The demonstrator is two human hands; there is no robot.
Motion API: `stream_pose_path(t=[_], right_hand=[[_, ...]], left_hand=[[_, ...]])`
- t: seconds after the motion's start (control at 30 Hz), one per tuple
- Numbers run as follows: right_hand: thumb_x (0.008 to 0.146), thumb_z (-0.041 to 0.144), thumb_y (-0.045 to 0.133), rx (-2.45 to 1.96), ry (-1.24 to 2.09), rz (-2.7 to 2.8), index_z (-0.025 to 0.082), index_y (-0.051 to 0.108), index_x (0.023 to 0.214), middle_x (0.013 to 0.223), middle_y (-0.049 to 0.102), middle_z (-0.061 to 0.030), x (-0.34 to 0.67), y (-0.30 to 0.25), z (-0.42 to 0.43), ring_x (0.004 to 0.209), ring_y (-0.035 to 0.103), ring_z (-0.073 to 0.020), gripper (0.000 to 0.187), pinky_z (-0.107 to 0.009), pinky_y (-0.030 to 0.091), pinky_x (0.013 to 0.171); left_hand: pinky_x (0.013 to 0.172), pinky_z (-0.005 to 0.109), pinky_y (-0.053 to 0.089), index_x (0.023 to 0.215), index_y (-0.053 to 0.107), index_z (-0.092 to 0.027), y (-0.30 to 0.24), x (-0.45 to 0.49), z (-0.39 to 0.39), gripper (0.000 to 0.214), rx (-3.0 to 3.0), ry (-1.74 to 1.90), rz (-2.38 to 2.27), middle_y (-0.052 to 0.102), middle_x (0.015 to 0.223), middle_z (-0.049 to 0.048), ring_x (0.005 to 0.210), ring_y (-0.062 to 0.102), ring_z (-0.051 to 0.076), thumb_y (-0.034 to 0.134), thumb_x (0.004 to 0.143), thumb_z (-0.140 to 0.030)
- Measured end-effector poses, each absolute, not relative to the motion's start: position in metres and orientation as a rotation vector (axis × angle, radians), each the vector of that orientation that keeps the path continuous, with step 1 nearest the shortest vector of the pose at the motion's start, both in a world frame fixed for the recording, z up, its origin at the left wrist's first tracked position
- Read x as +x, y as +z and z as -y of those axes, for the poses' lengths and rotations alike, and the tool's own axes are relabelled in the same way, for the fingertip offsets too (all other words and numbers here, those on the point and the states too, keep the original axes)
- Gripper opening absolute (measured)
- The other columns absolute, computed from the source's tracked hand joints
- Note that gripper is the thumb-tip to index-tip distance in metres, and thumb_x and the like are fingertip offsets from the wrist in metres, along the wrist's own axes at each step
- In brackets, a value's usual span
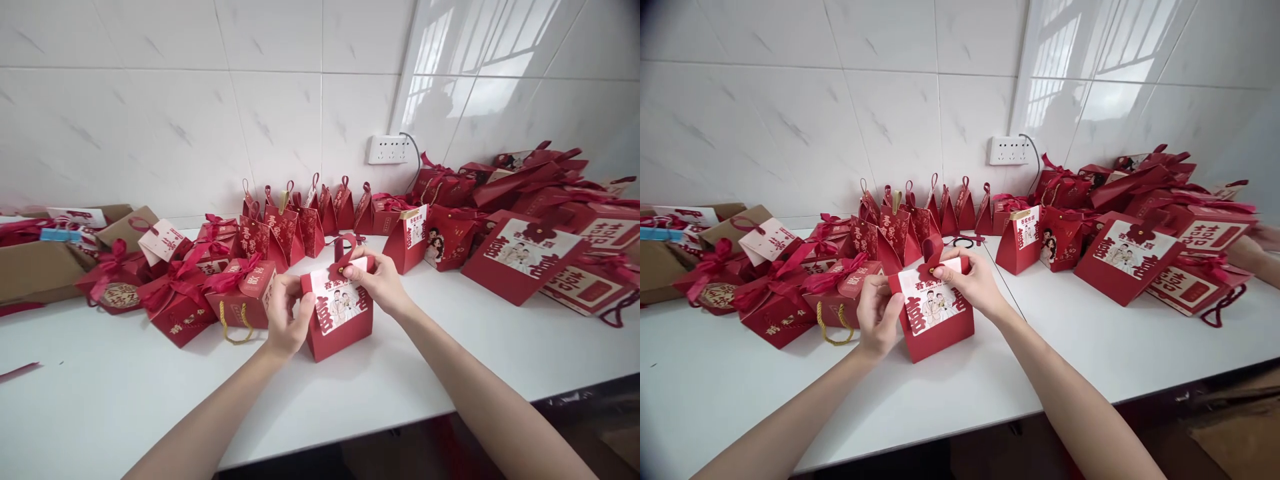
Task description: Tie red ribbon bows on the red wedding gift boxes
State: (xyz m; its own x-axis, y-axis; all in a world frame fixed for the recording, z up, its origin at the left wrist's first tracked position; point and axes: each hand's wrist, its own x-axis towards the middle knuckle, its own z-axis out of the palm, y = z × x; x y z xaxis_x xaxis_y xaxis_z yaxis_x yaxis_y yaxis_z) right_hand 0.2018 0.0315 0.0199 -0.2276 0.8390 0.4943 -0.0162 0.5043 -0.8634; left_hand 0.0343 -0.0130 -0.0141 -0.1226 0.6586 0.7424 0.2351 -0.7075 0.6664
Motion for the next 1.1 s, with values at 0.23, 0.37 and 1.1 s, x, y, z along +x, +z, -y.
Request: stream_pose_path(t=[0.23,0.37,1.1], right_hand=[[0.08,0.053,0.056,-0.766,0.402,1.684,0.022,0.056,0.099,0.111,0.055,-0.0102,0.192,0.012,-0.023,0.111,0.05,-0.0263,0.036,-0.046,0.041,0.094],[0.082,0.064,0.043,-0.511,0.82,1.901,0.02,0.057,0.096,0.091,0.061,-0.0067,0.19,0.011,-0.015,0.089,0.059,-0.0236,0.048,-0.039,0.05,0.079],[0.083,0.037,0.059,-0.678,0.811,1.554,0.021,0.056,0.093,0.089,0.067,-0.0031,0.187,-0.002,-0.024,0.08,0.062,-0.0165,0.019,-0.029,0.05,0.072]], left_hand=[[0.083,0.034,0.049,0.089,0.049,-0.019,-0.01,0.037,0.015,0.018,2.261,2.062,-1.085,0.056,0.103,0.0068,0.098,0.057,0.019,0.063,0.079,-0.023],[0.088,0.039,0.048,0.1,0.054,-0.018,-0.007,0.038,0.021,0.017,2.658,1.798,-0.936,0.056,0.107,0.0097,0.103,0.053,0.022,0.051,0.084,-0.022],[0.071,0.028,0.051,0.089,0.059,-0.018,0.008,0.031,0.008,0.026,1.496,1.79,-1.375,0.067,0.085,0.0036,0.079,0.063,0.018,0.063,0.076,-0.04]])
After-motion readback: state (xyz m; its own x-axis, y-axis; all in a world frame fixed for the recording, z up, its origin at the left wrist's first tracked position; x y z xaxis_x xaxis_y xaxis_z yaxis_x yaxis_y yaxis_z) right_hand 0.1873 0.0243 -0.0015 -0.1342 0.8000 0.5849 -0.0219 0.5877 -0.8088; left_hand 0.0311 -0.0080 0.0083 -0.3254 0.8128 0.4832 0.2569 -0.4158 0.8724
